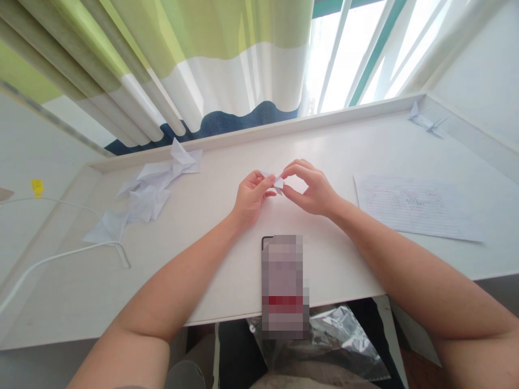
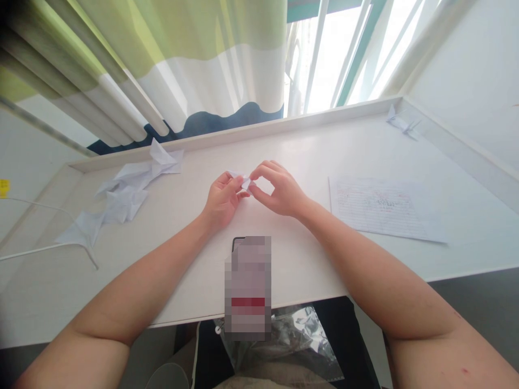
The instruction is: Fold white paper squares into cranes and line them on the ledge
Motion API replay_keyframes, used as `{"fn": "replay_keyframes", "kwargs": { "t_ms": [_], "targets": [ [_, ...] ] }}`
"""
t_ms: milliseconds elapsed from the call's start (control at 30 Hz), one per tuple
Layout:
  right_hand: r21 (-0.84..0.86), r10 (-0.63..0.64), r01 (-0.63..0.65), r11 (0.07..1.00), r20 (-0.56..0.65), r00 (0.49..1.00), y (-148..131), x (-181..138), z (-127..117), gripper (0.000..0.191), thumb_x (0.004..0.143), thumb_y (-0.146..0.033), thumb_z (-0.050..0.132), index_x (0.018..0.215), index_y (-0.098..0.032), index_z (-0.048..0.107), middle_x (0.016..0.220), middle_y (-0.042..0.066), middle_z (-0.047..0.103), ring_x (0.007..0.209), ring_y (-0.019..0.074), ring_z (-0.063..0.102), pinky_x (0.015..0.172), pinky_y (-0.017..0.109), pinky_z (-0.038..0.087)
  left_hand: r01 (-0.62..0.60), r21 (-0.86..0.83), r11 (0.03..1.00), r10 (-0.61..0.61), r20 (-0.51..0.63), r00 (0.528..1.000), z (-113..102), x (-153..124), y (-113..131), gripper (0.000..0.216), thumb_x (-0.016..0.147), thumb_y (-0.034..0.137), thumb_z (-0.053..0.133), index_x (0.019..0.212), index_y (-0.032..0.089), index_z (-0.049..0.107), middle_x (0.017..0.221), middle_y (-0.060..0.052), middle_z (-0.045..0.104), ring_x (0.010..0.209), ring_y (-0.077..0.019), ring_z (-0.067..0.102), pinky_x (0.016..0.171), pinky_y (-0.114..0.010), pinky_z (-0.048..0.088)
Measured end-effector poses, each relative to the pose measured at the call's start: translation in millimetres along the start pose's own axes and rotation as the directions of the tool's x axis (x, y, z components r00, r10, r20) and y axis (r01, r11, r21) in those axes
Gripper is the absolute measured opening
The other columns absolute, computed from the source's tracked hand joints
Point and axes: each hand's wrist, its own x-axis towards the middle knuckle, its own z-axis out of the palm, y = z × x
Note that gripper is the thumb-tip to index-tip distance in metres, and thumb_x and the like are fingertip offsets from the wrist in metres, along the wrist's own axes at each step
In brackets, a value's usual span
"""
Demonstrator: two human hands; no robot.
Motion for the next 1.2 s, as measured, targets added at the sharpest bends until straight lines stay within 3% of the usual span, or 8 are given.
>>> {"fn": "replay_keyframes", "kwargs": {
  "t_ms": [233, 867, 1000, 1200],
  "targets": [
    [0.015, 0.056, -0.056, 0.998, -0.003, 0.998, 1.6, -0.5, 1.2, 0.004, 0.1, -0.024, 0.064, 0.1, -0.028, 0.066, 0.094, 0.002, 0.073, 0.089, 0.022, 0.066, 0.081, 0.04, 0.054, 0.008, -0.015, 1.0, -0.008, 0.037, 0.999, -3.0, 1.8, -2.1, 0.05, 0.074, 0.061, 0.096, 0.087, 0.024, 0.065, 0.084, 0.002, 0.075, 0.079, -0.0128, 0.071, 0.076, -0.028, 0.055],
    [0.04, 0.076, -0.077, 0.996, 0.023, 0.997, 2.2, -2.5, 1.7, 0.014, 0.106, -0.025, 0.054, 0.099, -0.026, 0.065, 0.094, 0.003, 0.075, 0.088, 0.0206, 0.069, 0.082, 0.039, 0.057, 0.088, -0.035, 0.996, -0.084, 0.08, 0.993, -3.7, 1.8, 2.7, 0.051, 0.07, 0.052, 0.101, 0.088, 0.023, 0.063, 0.085, 0.002, 0.078, 0.079, -0.0138, 0.073, 0.076, -0.028, 0.056],
    [0.049, 0.109, -0.106, 0.993, -0.061, 0.992, -1.4, -1.7, 1.2, 0.006, 0.102, -0.029, 0.062, 0.106, -0.027, 0.064, 0.098, 0.003, 0.075, 0.09, 0.0214, 0.07, 0.085, 0.042, 0.059, 0.081, -0.052, 0.995, -0.077, 0.071, 0.994, -3.8, 2.4, 1.6, 0.051, 0.072, 0.054, 0.1, 0.089, 0.023, 0.062, 0.085, 0.002, 0.076, 0.08, -0.0143, 0.075, 0.08, -0.03, 0.059],
    [-0.043, -0.021, 0.016, 0.999, -0.122, 0.992, -5.4, 1.8, -2.1, 0.017, 0.095, -0.034, 0.077, 0.09, -0.028, 0.061, 0.086, 0.001, 0.068, 0.081, 0.0217, 0.065, 0.074, 0.04, 0.055, 0.008, -0.063, 0.998, -0.007, 0.012, 1.0, -2.8, 2.7, -1.4, 0.052, 0.072, 0.055, 0.1, 0.088, 0.023, 0.063, 0.084, 0.004, 0.073, 0.08, -0.0123, 0.072, 0.087, -0.032, 0.06]
  ]
}}
